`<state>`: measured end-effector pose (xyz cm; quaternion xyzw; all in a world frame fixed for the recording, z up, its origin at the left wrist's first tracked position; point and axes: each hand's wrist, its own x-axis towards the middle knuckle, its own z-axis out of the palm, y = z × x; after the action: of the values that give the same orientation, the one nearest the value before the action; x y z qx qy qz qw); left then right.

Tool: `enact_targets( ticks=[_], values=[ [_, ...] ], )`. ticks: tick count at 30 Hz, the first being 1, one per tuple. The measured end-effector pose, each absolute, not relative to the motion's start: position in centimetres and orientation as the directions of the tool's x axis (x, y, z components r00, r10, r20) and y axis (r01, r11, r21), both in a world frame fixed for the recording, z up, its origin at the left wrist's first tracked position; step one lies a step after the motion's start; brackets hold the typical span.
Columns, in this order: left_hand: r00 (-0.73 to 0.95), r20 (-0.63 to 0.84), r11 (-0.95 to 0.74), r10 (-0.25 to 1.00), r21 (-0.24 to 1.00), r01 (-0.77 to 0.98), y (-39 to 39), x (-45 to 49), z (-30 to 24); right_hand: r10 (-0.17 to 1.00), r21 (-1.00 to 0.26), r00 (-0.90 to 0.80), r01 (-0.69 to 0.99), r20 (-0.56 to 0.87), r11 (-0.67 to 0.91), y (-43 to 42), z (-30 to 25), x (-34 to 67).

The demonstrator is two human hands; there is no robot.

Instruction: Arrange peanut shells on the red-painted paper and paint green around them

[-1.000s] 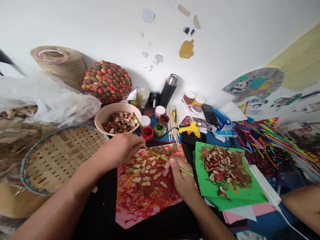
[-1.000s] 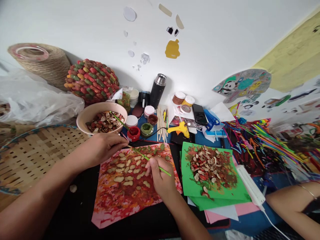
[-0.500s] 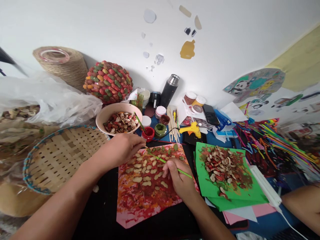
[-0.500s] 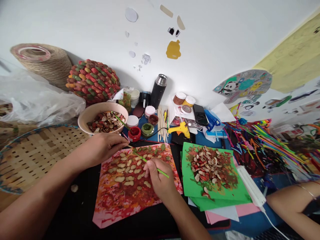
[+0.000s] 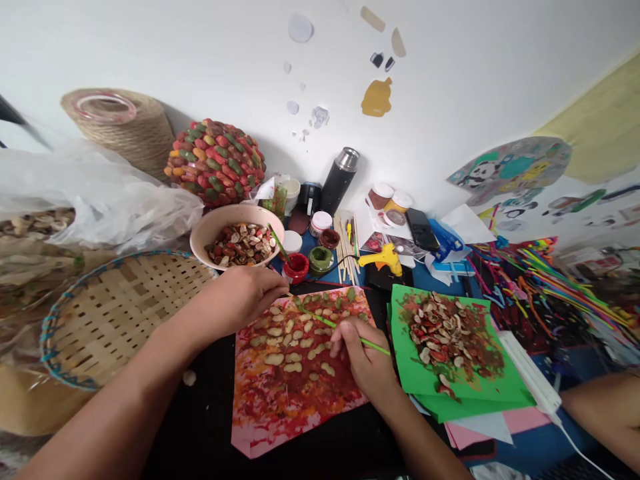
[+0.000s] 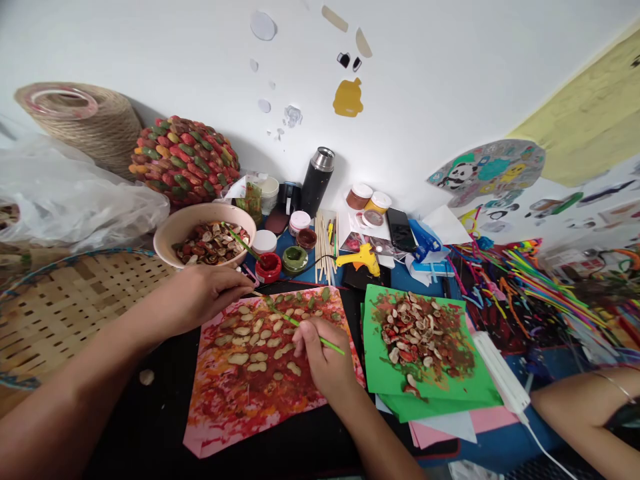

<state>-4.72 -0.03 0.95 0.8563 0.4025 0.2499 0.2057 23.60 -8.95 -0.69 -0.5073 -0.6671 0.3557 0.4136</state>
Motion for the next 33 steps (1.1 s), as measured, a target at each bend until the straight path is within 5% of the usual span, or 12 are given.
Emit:
enact_targets(
  ticks=[33],
  values=[
    [0.568,0.26,-0.609,0.781,0.521,0.599,0.0,-4.4,0.7,0.977,-0.924,-0.1,0.318,0.19,0.212,-8.6,-0.7,23.1]
  ],
)
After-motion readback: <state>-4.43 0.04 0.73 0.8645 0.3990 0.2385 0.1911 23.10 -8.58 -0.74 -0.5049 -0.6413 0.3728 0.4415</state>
